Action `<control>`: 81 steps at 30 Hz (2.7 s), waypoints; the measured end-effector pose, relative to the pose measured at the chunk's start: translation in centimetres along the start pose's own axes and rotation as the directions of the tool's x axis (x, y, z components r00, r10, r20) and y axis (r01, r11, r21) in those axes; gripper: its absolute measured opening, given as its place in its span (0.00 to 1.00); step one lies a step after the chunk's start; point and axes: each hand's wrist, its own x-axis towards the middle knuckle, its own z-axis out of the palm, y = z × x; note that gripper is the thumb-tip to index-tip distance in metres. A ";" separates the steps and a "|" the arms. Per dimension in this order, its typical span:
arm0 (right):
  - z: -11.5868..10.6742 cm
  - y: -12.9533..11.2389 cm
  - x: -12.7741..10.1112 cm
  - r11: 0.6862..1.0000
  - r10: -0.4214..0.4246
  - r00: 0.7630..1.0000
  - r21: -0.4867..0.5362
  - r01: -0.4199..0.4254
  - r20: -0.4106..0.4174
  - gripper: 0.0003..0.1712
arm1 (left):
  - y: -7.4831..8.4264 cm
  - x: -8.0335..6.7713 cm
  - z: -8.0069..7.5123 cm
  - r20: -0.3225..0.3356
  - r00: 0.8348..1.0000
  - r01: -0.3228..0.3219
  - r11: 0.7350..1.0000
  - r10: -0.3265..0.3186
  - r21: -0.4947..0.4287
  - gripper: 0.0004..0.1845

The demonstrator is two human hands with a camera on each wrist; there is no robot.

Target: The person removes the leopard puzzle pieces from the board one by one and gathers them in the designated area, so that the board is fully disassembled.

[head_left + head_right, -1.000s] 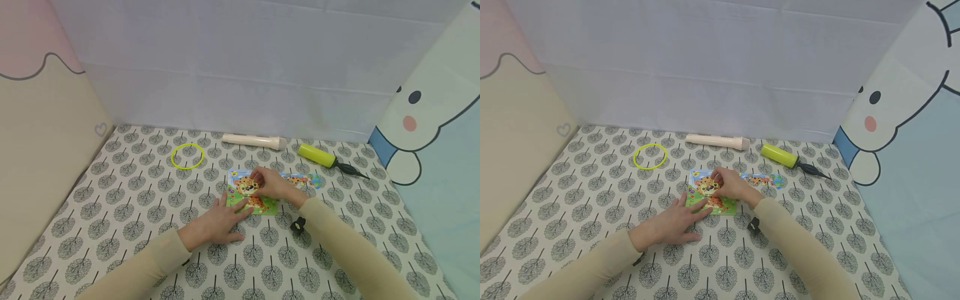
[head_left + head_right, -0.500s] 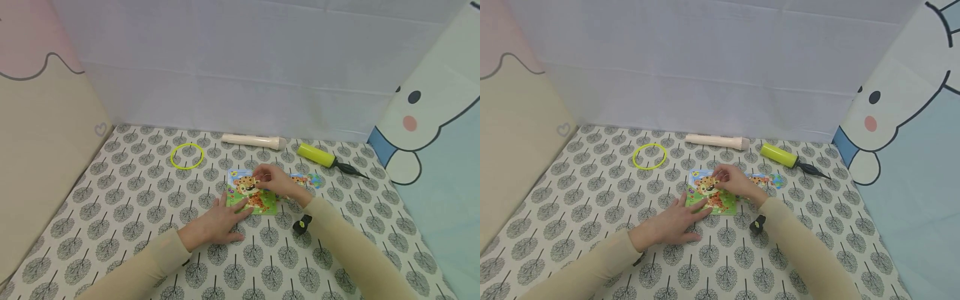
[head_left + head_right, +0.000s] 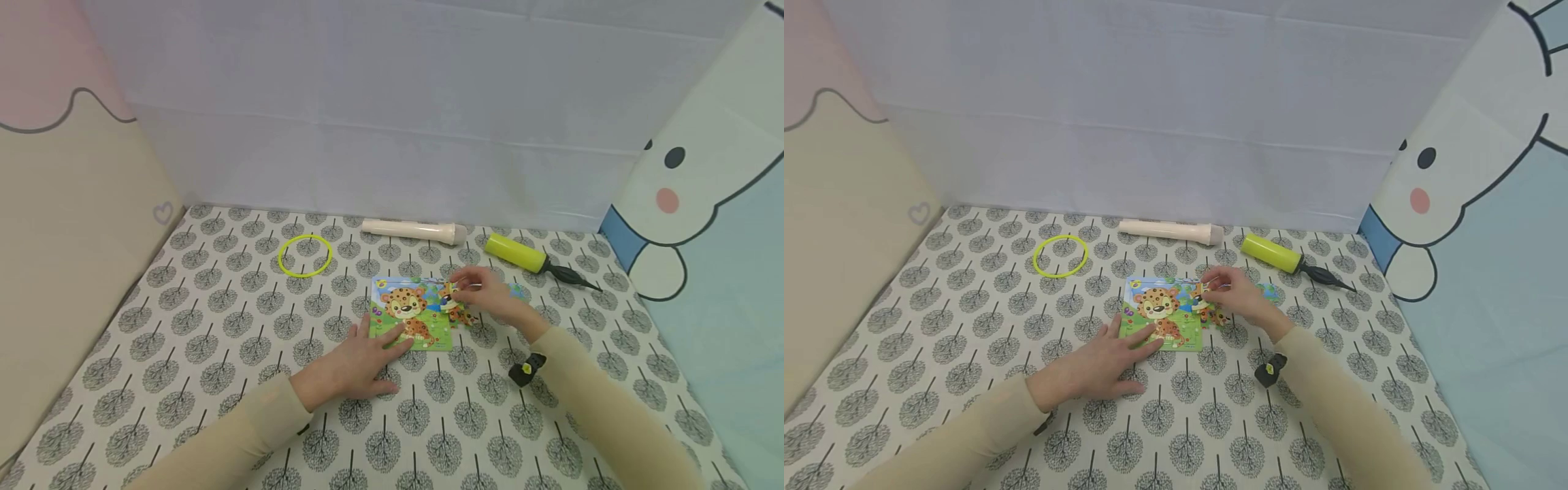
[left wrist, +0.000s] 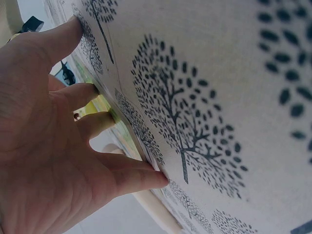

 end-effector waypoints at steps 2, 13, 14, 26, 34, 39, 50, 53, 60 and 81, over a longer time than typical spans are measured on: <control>-0.8 0.4 -0.6 1.000 -0.003 1.000 -0.020 0.002 -0.016 0.17 | 0.0 0.0 0.0 0.000 1.000 -0.001 1.000 0.002 0.004 0.43; -4.0 2.2 -3.6 0.988 0.102 0.989 -0.102 -0.112 -0.103 0.19 | 0.0 -0.1 0.1 -0.015 1.000 -0.015 1.000 0.015 0.005 0.43; -4.1 2.2 -3.8 0.988 0.109 0.988 -0.093 -0.120 -0.107 0.19 | 0.0 -0.2 0.1 -0.016 1.000 -0.016 1.000 0.016 0.006 0.43; -4.4 3.1 -4.2 0.982 0.167 0.981 -0.075 -0.174 -0.095 0.20 | -0.1 0.1 0.1 -0.007 1.000 -0.012 1.000 0.012 0.018 0.43; -3.9 3.1 -4.4 0.967 0.140 0.982 -0.194 -0.163 -0.125 0.16 | 0.0 0.0 0.1 -0.008 1.000 -0.016 1.000 0.016 0.016 0.43; -3.8 3.2 -4.3 0.944 0.114 0.983 -0.293 -0.152 -0.142 0.14 | -0.1 0.0 0.1 -0.013 1.000 -0.018 1.000 0.018 0.018 0.44; -3.7 2.9 -4.1 0.891 0.139 0.981 -0.415 -0.184 -0.136 0.13 | -0.1 0.0 0.2 -0.015 1.000 -0.014 0.999 0.014 0.031 0.44; -3.6 2.8 -4.0 0.873 0.152 0.978 -0.445 -0.202 -0.146 0.12 | -0.1 0.0 0.2 -0.013 1.000 -0.015 0.999 0.015 0.033 0.44; -3.2 2.3 -4.0 0.876 0.098 0.981 -0.454 -0.165 -0.168 0.13 | 0.0 0.0 0.2 -0.007 1.000 -0.011 0.999 0.011 0.032 0.44; 4.1 -1.1 0.8 0.838 -0.151 0.986 -0.519 0.169 0.077 0.22 | 0.0 0.1 0.2 -0.004 1.000 -0.005 1.000 0.005 0.019 0.44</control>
